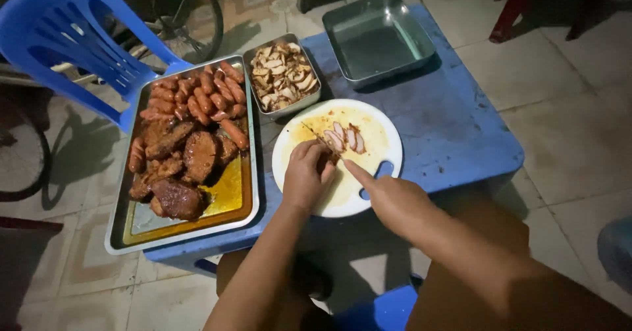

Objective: The person slices cooked meat and sausages on a white cutting board using a knife. They transfer the sliced pieces into a metal tray and continue cutting additional pieces from a tray of cooked meat and sausages.

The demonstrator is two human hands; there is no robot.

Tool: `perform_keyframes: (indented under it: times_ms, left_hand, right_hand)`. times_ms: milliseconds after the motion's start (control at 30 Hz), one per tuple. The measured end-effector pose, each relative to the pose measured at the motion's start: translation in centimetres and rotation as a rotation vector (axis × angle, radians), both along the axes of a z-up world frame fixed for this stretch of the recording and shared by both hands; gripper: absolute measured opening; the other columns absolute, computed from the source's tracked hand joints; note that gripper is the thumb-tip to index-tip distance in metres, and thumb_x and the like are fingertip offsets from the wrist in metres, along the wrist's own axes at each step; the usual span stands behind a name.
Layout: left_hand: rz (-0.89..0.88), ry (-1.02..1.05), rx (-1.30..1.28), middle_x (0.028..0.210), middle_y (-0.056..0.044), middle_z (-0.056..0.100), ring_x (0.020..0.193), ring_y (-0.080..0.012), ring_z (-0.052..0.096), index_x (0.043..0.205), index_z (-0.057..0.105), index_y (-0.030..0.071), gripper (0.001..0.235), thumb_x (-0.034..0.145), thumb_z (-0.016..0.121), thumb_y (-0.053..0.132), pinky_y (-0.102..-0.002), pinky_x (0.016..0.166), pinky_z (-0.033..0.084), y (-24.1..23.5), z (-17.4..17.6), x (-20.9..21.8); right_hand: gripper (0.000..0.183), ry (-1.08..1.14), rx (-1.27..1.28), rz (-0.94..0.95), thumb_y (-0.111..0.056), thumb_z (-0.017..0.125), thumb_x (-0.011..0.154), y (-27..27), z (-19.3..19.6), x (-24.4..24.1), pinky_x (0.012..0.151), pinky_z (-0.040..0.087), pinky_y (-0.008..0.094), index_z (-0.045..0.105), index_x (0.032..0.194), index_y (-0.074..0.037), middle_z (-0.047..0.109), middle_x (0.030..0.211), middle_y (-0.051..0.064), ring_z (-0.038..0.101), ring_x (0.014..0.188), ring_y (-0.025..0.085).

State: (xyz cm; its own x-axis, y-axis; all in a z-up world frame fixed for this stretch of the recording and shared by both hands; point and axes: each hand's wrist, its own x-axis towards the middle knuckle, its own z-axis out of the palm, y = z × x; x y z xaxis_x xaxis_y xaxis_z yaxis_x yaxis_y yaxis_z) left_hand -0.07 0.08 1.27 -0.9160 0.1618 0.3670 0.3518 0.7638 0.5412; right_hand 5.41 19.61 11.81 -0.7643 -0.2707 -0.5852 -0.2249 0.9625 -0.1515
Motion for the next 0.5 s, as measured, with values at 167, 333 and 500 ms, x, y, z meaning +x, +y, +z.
perform_keyframes:
  times_ms: [167, 333, 500]
  left_hand:
    - [-0.009, 0.053, 0.023, 0.122, -0.017, 0.059, 0.118, -0.0350, 0.052, 0.116, 0.069, 0.005, 0.034, 0.086, 0.068, 0.021, -0.048, 0.101, 0.045, -0.2, -0.5, 0.1]
    - [0.041, -0.091, 0.026, 0.127, -0.016, 0.059, 0.124, -0.0340, 0.050, 0.114, 0.068, 0.007, 0.032, 0.088, 0.063, 0.027, -0.049, 0.104, 0.042, 0.2, 1.3, 0.9]
    - [-0.003, 0.003, 0.050, 0.117, -0.014, 0.062, 0.116, -0.0334, 0.053, 0.109, 0.067, 0.006, 0.031, 0.085, 0.059, 0.023, -0.047, 0.101, 0.043, 0.0, 0.4, 0.3]
  right_hand:
    - [0.086, 0.004, -0.070, -0.092, -0.009, 0.040, 0.099, 2.5, -1.7, 2.4, 0.055, 0.033, 0.038, 0.002, 0.163, -0.052, 0.053, 0.075, 0.005, 0.047, 0.059, 0.023]
    - [0.080, 0.053, -0.094, -0.145, -0.022, 0.045, 0.102, 4.6, -2.0, 3.8, 0.061, 0.041, 0.037, 0.003, 0.164, -0.048, 0.062, 0.088, 0.006, 0.060, 0.070, 0.022]
    - [0.080, 0.121, -0.047, -0.073, -0.026, 0.046, 0.102, 4.4, -0.3, 4.5, 0.056, 0.044, 0.035, 0.002, 0.165, -0.049, 0.063, 0.087, 0.002, 0.059, 0.064, 0.019]
